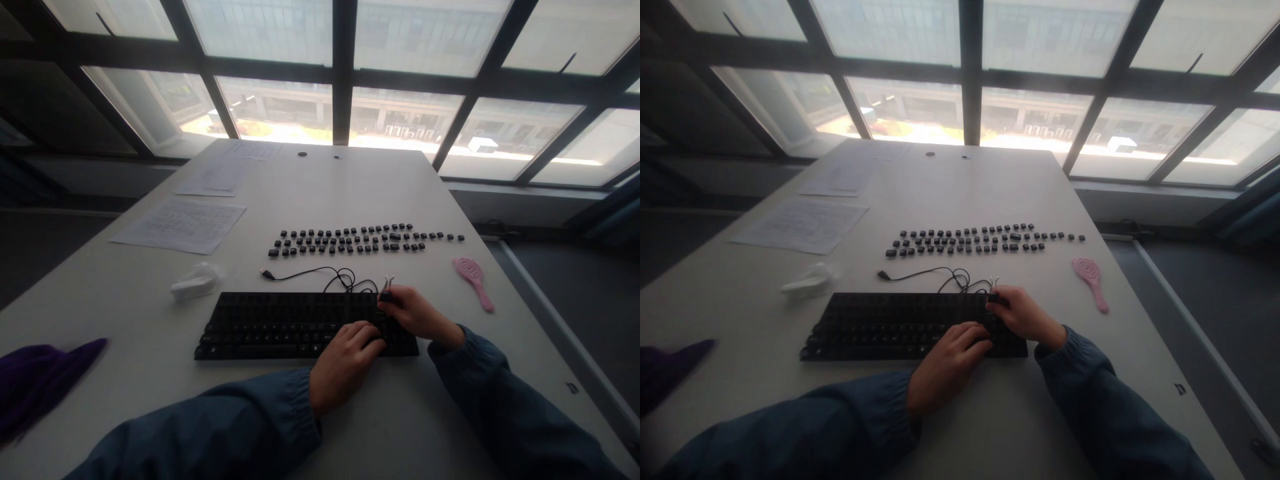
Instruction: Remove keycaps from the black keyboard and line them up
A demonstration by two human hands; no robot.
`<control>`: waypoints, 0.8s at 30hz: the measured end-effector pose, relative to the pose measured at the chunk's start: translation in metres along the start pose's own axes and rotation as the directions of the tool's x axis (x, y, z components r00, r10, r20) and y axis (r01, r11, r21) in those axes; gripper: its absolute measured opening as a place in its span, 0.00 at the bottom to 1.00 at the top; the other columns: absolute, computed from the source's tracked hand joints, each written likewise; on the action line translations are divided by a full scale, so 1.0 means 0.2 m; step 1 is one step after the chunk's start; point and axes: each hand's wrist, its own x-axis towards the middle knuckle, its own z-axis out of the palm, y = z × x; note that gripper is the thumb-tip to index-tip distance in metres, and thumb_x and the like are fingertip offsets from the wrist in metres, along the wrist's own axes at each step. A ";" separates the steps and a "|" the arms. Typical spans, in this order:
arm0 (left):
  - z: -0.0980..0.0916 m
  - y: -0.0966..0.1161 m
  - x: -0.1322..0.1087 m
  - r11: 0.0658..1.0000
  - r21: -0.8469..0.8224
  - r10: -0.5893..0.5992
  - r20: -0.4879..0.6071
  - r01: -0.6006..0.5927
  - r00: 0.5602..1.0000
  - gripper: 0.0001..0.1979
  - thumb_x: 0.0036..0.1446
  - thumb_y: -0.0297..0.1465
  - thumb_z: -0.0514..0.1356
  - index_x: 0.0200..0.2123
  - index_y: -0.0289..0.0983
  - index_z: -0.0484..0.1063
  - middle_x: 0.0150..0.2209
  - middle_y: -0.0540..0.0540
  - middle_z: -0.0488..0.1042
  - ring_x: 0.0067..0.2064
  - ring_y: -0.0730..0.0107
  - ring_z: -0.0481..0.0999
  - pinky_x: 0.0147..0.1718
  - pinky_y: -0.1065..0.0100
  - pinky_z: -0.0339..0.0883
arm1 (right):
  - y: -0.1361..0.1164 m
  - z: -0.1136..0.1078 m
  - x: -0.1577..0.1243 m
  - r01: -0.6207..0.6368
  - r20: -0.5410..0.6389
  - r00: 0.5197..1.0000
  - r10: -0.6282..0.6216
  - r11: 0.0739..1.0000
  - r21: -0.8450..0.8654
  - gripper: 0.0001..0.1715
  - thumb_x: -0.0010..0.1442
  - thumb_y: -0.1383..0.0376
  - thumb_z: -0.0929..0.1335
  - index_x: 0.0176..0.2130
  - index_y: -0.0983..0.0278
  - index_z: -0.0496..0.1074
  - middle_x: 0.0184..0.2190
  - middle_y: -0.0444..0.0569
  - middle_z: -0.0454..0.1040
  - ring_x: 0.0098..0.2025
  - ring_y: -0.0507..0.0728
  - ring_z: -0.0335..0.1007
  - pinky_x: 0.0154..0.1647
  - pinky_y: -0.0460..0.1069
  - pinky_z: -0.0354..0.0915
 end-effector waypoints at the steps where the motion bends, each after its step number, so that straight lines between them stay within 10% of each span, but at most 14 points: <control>1: 0.00 0.00 0.00 1.000 -0.007 -0.008 -0.002 0.008 1.000 0.11 0.66 0.26 0.56 0.50 0.38 0.71 0.52 0.43 0.73 0.57 0.60 0.69 0.54 0.59 0.66 | -0.01 0.01 -0.01 0.038 -0.017 0.999 -0.039 0.999 -0.037 0.07 0.63 0.66 0.68 0.32 0.63 0.71 0.28 0.44 0.72 0.31 0.54 0.67 0.33 0.49 0.64; 18: 0.00 0.00 0.00 0.997 -0.055 -0.050 0.031 0.052 0.998 0.10 0.66 0.26 0.57 0.49 0.38 0.70 0.52 0.44 0.72 0.57 0.60 0.68 0.55 0.59 0.63 | 0.07 0.15 -0.13 0.226 -0.390 0.884 -0.256 0.966 -0.122 0.07 0.64 0.71 0.67 0.34 0.62 0.72 0.30 0.46 0.74 0.31 0.55 0.71 0.34 0.50 0.67; 24: -0.09 0.03 0.10 0.956 -0.180 -0.218 0.093 0.232 0.971 0.10 0.62 0.33 0.63 0.45 0.37 0.69 0.47 0.46 0.72 0.49 0.61 0.70 0.48 0.61 0.69 | 0.09 0.17 -0.14 0.183 -0.433 0.876 -0.210 0.978 -0.103 0.06 0.64 0.69 0.67 0.34 0.61 0.73 0.30 0.47 0.75 0.32 0.56 0.72 0.35 0.51 0.68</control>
